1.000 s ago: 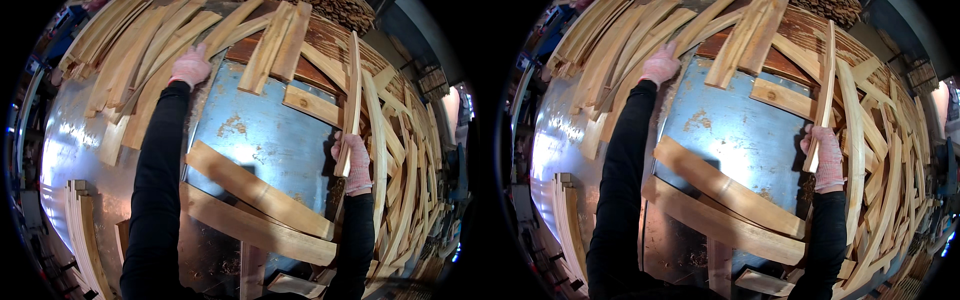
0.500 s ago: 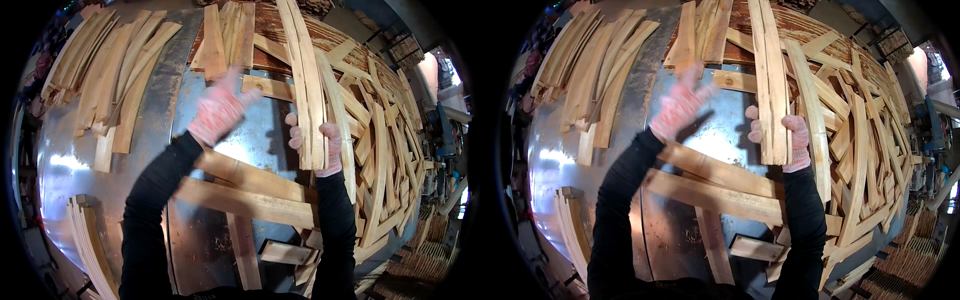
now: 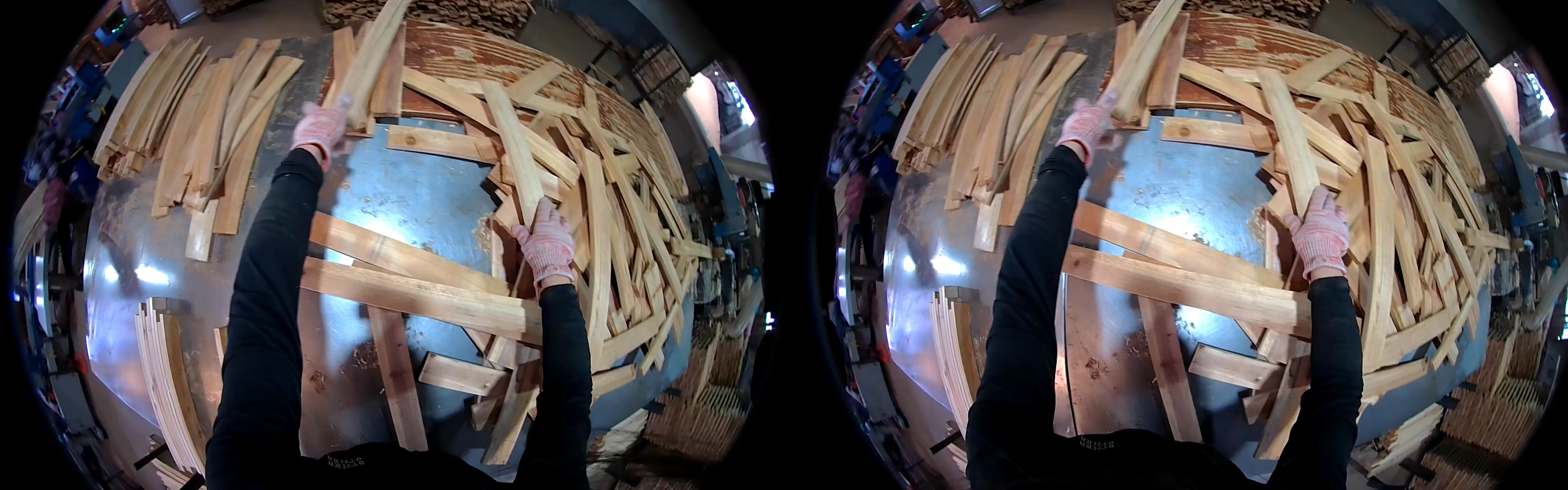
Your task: The person repeatedly picks up wooden planks from a large pile on a metal table and stacks them into neat bundles. They handle the planks by hand, aligning them and moving the completed stacks to the side of the table. The task continues throughout the clip with the person clearing the disorganized pile.
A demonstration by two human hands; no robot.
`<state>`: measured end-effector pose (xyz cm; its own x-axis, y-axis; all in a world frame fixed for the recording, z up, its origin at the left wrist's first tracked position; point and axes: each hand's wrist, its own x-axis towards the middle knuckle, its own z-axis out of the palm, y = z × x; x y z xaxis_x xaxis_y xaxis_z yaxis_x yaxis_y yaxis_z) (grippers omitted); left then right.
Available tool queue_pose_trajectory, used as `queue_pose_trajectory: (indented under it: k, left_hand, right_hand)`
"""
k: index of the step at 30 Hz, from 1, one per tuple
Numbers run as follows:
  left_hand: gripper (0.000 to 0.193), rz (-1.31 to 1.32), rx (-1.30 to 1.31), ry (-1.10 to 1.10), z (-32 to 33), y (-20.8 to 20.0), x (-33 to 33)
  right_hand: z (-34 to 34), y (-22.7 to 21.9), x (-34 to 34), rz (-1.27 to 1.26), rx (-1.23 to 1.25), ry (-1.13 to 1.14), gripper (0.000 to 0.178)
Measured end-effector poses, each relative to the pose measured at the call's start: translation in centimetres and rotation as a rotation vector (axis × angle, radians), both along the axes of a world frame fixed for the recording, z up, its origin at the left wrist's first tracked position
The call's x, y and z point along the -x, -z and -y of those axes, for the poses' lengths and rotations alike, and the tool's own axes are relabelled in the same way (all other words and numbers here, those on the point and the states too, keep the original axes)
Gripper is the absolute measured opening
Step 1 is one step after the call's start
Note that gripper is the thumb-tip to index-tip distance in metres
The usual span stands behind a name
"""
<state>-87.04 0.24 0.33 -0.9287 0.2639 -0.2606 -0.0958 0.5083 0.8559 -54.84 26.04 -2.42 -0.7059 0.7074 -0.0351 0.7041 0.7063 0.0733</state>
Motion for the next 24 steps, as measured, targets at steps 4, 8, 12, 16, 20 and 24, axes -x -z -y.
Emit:
queue_pose_trajectory:
  k: [4,8,12,16,20,24]
  left_hand:
    - [0.054,-0.071,-0.047,0.299,0.9,2.9,-5.9]
    - [0.059,0.511,-0.610,0.350,2.2,4.3,-19.7]
    - [0.051,0.893,-0.963,0.150,0.7,4.4,-26.2]
    - [0.041,1.155,-1.431,0.159,8.7,8.2,-28.7]
    - [0.046,1.297,-1.769,0.276,15.2,9.7,-30.5]
    - [0.089,1.197,-1.652,-0.131,21.2,8.1,-34.1]
  right_hand:
    - [-0.8,-0.9,-2.3,-0.246,0.153,-0.038,0.051]
    - [3.0,-2.9,-1.5,-0.439,0.914,0.079,0.037]
    - [11.9,-1.8,-4.9,-0.557,0.596,-0.512,0.033]
    - [14.0,0.4,-8.5,-0.538,0.569,-0.408,0.050]
    - [10.5,2.4,-9.3,-0.116,0.331,-0.423,0.081]
    - [11.1,-1.4,-8.0,0.319,0.367,-0.533,0.103]
